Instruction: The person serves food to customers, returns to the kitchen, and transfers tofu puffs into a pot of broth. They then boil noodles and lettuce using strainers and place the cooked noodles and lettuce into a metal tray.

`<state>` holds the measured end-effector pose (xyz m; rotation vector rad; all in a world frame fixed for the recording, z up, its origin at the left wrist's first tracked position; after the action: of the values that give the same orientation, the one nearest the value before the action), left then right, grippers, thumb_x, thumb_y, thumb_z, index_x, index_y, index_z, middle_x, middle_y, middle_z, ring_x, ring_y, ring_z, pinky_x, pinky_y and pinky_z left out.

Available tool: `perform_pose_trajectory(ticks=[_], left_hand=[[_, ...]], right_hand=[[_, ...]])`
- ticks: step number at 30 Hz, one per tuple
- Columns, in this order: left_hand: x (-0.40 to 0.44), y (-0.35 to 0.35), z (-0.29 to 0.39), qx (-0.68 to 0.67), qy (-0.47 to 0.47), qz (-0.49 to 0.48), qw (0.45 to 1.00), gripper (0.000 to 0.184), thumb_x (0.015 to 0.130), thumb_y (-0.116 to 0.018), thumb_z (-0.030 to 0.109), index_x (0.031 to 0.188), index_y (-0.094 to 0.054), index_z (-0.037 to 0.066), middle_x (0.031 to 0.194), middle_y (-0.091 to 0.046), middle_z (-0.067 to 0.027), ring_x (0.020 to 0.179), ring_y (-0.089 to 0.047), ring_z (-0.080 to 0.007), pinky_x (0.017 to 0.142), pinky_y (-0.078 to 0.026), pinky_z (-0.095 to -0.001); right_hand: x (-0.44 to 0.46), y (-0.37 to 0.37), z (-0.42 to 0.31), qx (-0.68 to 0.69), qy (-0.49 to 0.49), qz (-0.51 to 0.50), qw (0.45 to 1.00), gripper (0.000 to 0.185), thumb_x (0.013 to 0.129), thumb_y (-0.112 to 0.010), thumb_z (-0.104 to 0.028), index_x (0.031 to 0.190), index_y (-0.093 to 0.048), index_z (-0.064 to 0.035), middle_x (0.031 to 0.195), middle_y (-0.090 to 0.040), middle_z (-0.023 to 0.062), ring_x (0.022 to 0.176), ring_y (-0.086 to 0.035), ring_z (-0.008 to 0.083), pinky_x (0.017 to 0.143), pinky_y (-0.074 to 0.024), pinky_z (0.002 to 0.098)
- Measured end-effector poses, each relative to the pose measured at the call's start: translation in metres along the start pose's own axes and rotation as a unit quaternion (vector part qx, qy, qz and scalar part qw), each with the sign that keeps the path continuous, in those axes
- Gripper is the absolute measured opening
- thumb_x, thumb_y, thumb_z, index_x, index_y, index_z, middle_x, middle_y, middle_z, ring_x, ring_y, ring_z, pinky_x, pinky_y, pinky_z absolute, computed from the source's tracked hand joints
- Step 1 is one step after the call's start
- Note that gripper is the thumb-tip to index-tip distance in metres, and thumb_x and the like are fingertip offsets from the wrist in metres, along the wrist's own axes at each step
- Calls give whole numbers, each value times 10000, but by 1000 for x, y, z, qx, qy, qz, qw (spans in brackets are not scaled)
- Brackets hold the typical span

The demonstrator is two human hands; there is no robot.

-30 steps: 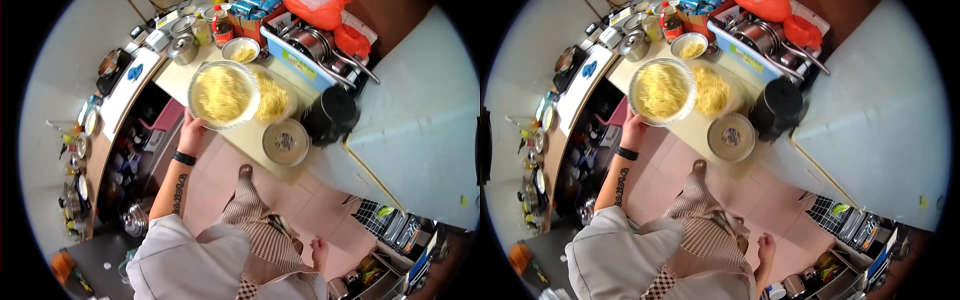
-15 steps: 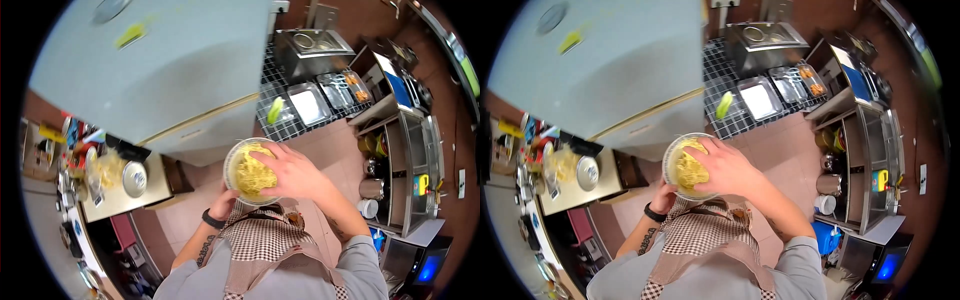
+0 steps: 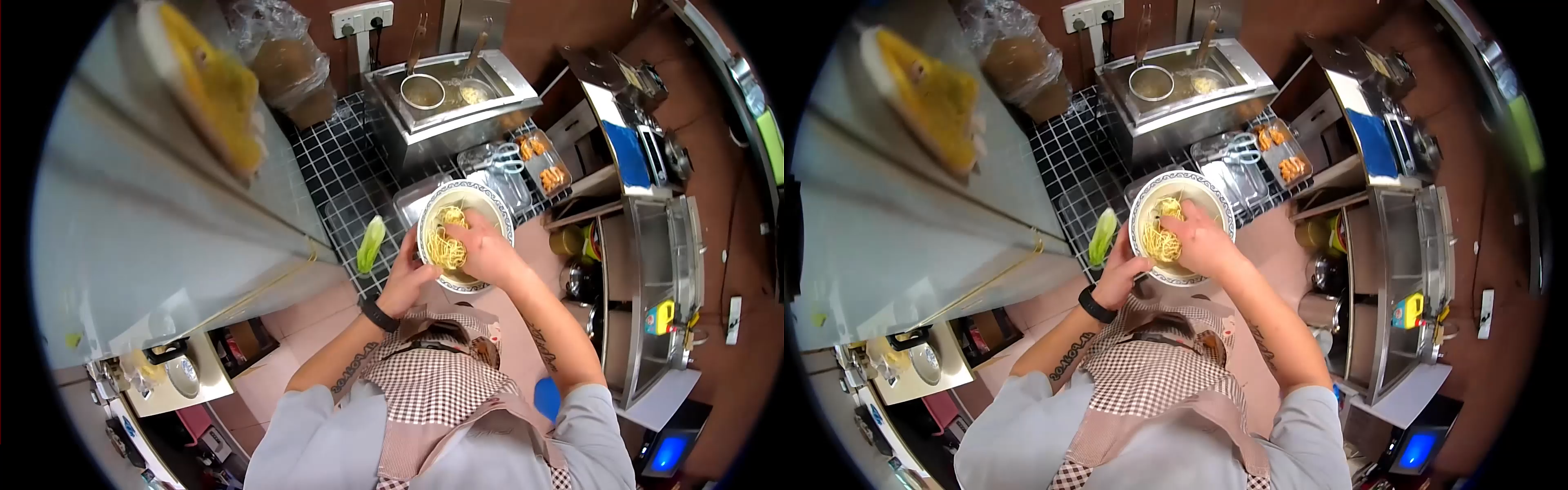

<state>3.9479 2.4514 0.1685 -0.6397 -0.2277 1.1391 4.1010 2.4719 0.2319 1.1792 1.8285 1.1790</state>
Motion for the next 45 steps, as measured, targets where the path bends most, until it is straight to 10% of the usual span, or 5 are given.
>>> perform_pose_trajectory(ticks=[12,23,27,31,45], left_hand=[[119,-24,-13,-21,-56,219,974,933,804,-707,83,1561,-166,27,1464,-416,-163,1282,-503,-253,1041,-456,-374],[108,-47,-35,-113,-136,338,924,922,765,-719,64,1545,-227,36,1464,-430,-117,1353,-430,-230,1132,-362,-379],[78,-40,-49,-128,-135,375,908,909,770,-712,50,1540,-231,35,1458,-438,-122,1349,-436,-231,1126,-372,-370],[49,-32,-60,-153,-143,426,880,863,775,-673,14,1530,-255,42,1426,-477,-119,1328,-458,-227,1108,-390,-369],[-106,-15,-94,-194,-182,540,799,639,826,-542,29,1451,-404,22,1425,-503,-108,1294,-494,-265,1080,-406,-401]], right_hand=[[211,120,125,327,24,-287,900,523,707,-775,-4,1211,-644,-46,1083,-707,38,976,-642,118,909,-521,308],[402,1,159,-450,315,-129,825,580,799,-690,-95,1362,-555,-116,1278,-605,204,1139,-627,308,871,-563,382],[356,59,134,-142,266,-121,946,667,805,-718,-97,1429,-483,-127,1309,-572,182,1184,-589,332,964,-506,437],[302,122,151,38,203,-42,977,298,871,-682,-106,1159,-664,-34,758,-657,90,643,-598,194,638,-489,297],[173,31,152,207,85,-159,962,193,876,-688,-89,1041,-698,9,748,-669,99,652,-587,137,638,-504,302]])
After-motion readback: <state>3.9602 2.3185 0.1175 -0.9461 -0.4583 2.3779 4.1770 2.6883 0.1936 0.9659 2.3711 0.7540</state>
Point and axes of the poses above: each hand's wrist, its own x-axis towards the middle knuckle, its own y-axis out of the back of the hand, z = x × y, the point moved 5 cm from there along x, towards the middle knuckle
